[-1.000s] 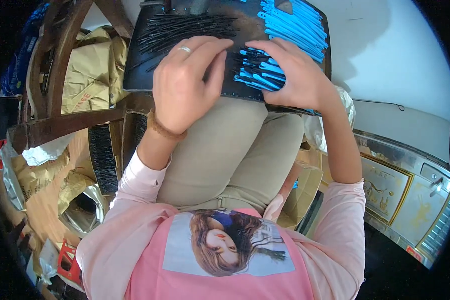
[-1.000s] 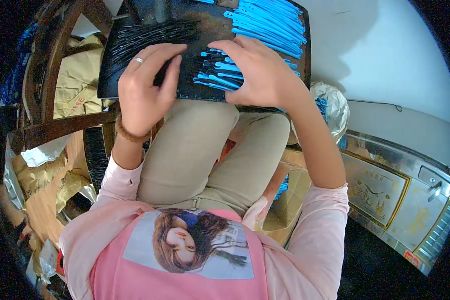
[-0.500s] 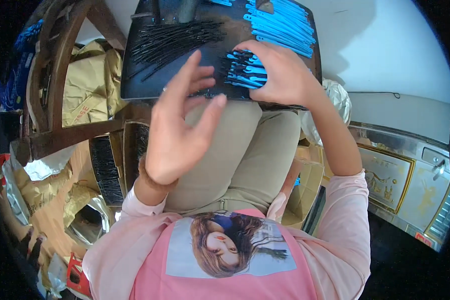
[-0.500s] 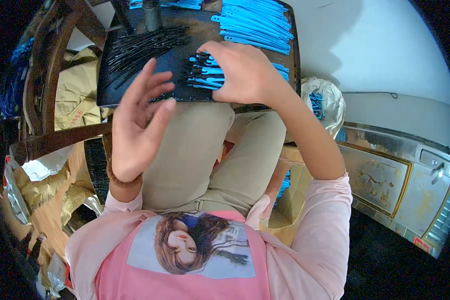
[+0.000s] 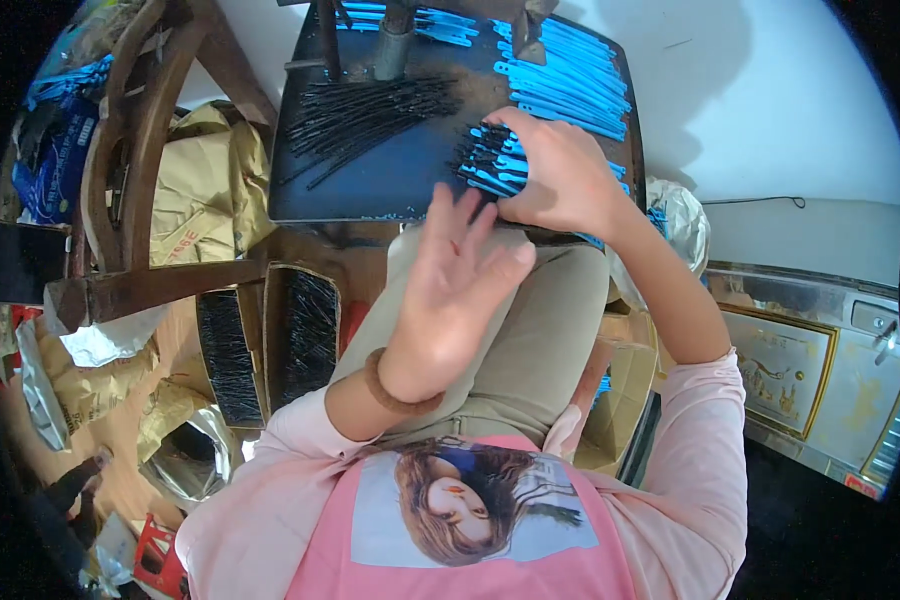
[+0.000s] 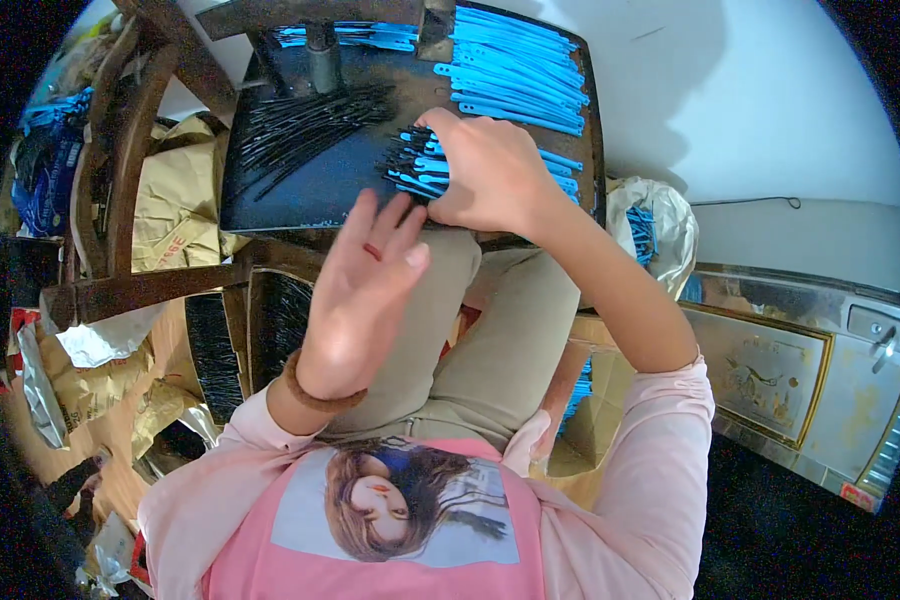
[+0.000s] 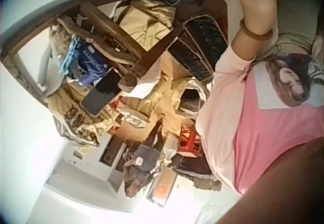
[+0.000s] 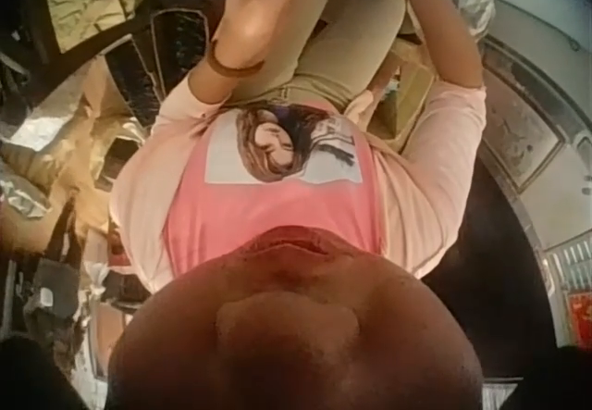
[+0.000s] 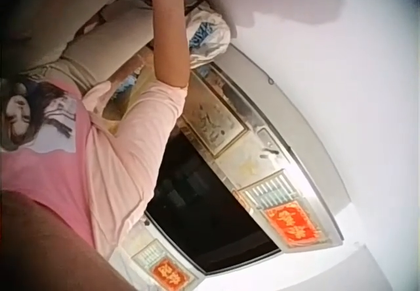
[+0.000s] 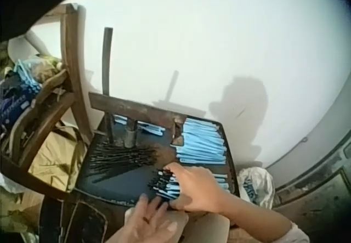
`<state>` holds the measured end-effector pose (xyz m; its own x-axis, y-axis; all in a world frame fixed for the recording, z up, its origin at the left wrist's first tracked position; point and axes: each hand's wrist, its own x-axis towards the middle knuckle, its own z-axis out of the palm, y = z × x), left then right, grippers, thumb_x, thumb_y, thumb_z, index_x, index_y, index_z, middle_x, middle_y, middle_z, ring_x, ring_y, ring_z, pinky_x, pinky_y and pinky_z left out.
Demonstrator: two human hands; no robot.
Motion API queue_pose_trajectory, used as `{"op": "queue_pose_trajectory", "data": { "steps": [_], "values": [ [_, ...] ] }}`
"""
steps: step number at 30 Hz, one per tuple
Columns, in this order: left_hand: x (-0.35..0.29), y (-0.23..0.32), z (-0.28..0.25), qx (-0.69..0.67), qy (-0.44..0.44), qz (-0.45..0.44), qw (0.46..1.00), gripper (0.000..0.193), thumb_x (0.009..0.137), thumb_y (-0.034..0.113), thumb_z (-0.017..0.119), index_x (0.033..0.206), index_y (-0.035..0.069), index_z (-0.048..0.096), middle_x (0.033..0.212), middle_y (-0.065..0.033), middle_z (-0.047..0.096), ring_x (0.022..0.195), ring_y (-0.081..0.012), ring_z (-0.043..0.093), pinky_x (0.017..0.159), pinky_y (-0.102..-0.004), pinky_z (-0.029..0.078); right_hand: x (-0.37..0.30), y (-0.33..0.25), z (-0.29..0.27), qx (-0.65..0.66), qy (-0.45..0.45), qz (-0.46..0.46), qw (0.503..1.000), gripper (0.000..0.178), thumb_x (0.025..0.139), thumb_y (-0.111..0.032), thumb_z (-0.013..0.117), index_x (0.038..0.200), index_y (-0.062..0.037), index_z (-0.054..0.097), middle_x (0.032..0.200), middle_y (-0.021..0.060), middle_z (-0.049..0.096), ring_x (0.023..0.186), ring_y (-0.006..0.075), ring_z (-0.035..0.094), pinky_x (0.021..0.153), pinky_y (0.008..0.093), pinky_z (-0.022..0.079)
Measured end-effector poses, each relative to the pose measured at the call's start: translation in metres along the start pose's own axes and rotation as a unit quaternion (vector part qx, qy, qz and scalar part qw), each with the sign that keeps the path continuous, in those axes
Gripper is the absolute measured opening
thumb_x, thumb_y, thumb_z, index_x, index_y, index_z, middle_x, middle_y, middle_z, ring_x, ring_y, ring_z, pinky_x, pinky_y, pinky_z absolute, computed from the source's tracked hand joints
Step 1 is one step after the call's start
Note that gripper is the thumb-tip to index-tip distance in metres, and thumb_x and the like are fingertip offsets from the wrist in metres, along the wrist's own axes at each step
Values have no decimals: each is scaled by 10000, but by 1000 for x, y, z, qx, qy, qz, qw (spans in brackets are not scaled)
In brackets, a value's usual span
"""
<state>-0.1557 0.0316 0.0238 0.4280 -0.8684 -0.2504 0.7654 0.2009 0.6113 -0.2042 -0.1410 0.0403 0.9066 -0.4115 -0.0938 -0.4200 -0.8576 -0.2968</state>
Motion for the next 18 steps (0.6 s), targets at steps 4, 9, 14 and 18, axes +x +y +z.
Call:
{"op": "queue_pose_trajectory", "data": {
  "steps": [4,9,14,18],
  "values": [
    [22,-2,-8,-24,-114,9,993,689,853,-46,584,1431,-22,210,1396,-103,354,1288,-184,353,1048,-321,328,2,-3,-1,7,-18,23,1000,661,535,-197,736,1152,-57,546,916,191,645,894,393,600,766,444,471],
    [29,4,-1,-57,-96,-15,994,547,861,-33,566,1357,14,339,1275,-54,460,1190,-138,426,1011,-296,353,3,2,-3,27,-5,32,999,679,513,-203,739,1148,-45,558,920,195,639,902,389,597,781,437,468],
    [31,2,4,-44,-103,-36,993,431,908,68,529,1318,15,405,1257,-57,485,1160,-143,453,991,-270,318,4,16,-6,86,1,11,996,674,519,-206,723,1145,-12,568,960,198,640,924,377,598,835,391,467],
    [45,-16,5,-25,-159,-56,985,578,826,22,647,1330,29,365,1272,-59,466,1190,-152,453,1013,-317,357,-3,14,-25,176,36,36,983,667,526,-192,739,1138,0,557,998,129,630,906,193,600,870,309,452]
  ]
}}
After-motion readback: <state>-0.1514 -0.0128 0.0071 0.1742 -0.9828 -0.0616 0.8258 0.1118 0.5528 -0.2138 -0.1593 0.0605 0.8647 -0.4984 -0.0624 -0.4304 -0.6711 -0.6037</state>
